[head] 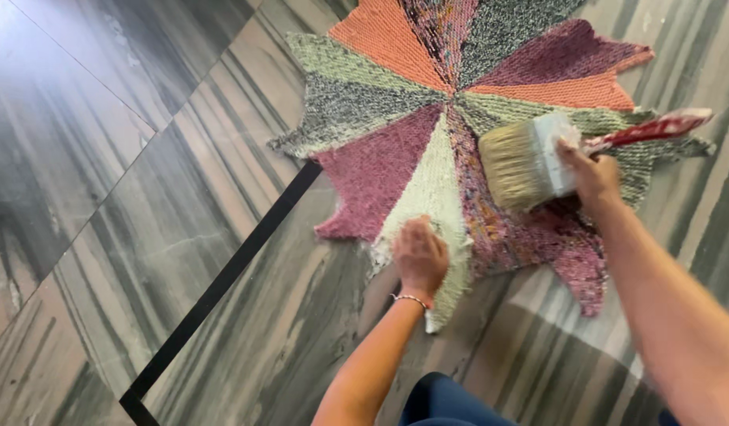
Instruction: The person cleans a multi-colored, star-shaped rug on a tiled floor. They first use a small wooden block to rub the surface of the rug, then switch to a large brush to sweep it. The person holds the rug down with one hand while cleaning with the other.
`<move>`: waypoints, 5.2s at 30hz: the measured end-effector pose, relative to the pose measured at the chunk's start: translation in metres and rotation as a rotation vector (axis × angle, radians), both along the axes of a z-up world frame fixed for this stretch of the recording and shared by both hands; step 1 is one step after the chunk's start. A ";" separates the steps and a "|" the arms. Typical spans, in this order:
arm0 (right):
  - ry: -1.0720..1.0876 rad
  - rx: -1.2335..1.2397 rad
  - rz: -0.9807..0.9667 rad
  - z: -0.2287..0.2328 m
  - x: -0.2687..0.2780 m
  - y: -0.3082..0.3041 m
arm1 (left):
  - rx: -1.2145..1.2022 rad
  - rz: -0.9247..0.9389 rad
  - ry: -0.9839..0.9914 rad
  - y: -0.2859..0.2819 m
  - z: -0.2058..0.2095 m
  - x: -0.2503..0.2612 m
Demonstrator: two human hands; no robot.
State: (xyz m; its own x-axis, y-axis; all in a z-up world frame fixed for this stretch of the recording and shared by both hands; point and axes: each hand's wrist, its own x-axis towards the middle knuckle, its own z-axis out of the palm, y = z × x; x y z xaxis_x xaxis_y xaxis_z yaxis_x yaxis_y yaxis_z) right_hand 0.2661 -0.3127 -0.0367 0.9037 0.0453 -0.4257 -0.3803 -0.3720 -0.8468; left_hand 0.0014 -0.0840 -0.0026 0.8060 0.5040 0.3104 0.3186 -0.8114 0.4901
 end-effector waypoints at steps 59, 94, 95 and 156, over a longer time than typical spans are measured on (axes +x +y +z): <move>0.469 0.023 0.139 0.034 -0.093 -0.019 | 0.136 -0.061 0.010 0.073 -0.006 0.005; -0.453 0.055 0.740 0.116 -0.171 0.204 | -0.203 -0.311 0.463 -0.027 -0.073 -0.040; -0.411 0.102 0.686 0.120 -0.163 0.195 | -0.316 -0.299 0.459 -0.027 -0.069 -0.040; -0.017 0.226 -0.239 -0.041 -0.037 -0.001 | -0.298 0.345 0.176 0.141 -0.028 0.051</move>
State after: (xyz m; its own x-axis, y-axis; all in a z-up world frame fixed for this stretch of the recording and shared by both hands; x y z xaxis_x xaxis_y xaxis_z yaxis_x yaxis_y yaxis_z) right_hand 0.2289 -0.3141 -0.0772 0.9071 -0.0771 -0.4138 -0.4191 -0.0762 -0.9047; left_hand 0.0529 0.0574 -0.0308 0.6033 0.7974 -0.0138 0.6431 -0.4762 0.5997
